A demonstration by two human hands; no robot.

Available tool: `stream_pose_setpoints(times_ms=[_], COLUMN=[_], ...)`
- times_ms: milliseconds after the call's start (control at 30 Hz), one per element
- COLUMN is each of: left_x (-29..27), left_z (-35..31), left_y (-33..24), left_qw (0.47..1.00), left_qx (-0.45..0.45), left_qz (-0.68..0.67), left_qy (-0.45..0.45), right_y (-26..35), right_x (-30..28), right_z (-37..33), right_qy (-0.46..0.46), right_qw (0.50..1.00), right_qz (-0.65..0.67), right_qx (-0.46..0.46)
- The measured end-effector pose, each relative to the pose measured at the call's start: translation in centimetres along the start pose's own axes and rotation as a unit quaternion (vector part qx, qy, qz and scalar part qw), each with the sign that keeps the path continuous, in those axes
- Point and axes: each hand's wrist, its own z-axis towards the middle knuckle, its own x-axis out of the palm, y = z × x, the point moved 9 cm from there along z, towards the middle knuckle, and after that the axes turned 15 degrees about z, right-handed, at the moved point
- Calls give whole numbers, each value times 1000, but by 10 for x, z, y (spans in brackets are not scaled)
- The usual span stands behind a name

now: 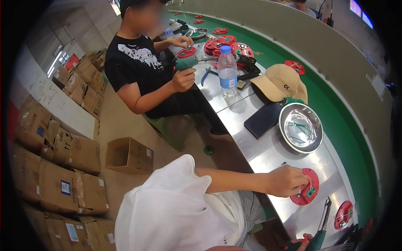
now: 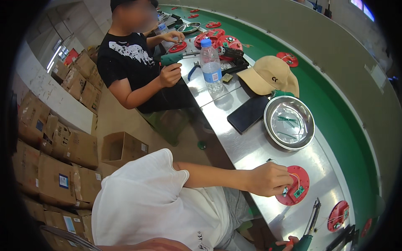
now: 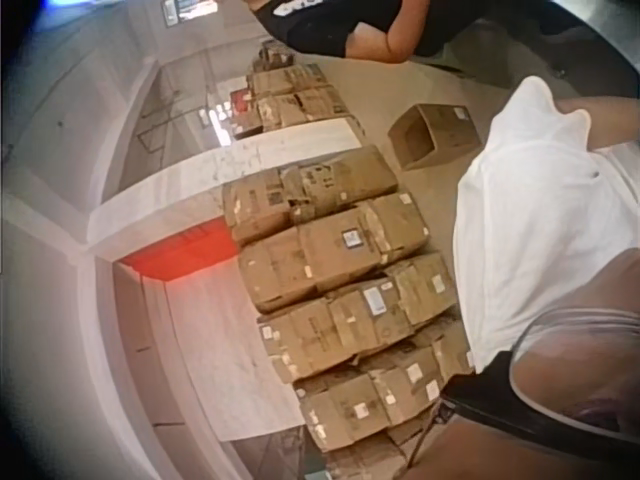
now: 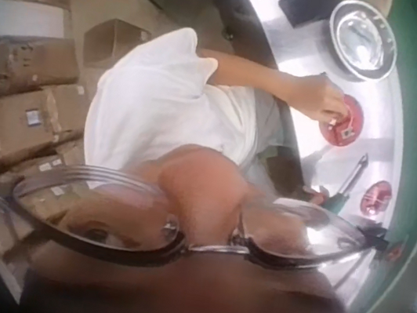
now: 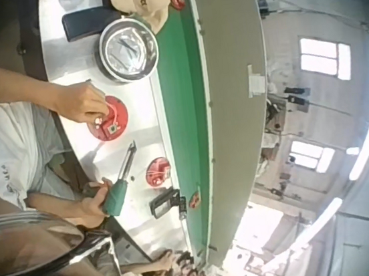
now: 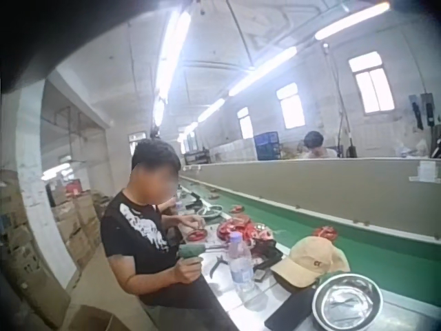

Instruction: Soldering components and wires onto small circuit boards on an assembly line.

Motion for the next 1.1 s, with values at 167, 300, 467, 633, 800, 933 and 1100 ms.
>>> stream_pose_setpoints(times_ms=[167, 300, 467, 633, 800, 933, 1100], left_x=[9, 13, 10, 16, 17, 8, 8], left_z=[0, 6, -2, -5, -5, 5, 6], left_y=[4, 6, 11, -7, 7, 12, 12], left_qw=[999, 999, 998, 994, 992, 996, 997], left_qx=[-34, -27, -19, -22, -22, -73, -76], left_qz=[-27, -41, 45, 86, 116, 14, -25], left_qy=[17, -8, 35, 71, 41, 39, 10], right_y=[7, 11, -25, -6, -19, -7, -6], right_x=[-13, 1, -24, -18, -18, 5, 16], right_z=[1, 7, -10, -17, -22, -13, -14], right_qy=[-32, 34, -12, 25, -25, 23, 61], right_qw=[979, 993, 986, 992, 991, 997, 994], right_qz=[-201, -64, -77, -68, -38, 23, -40], right_qx=[31, 91, 149, 99, 129, 76, 82])
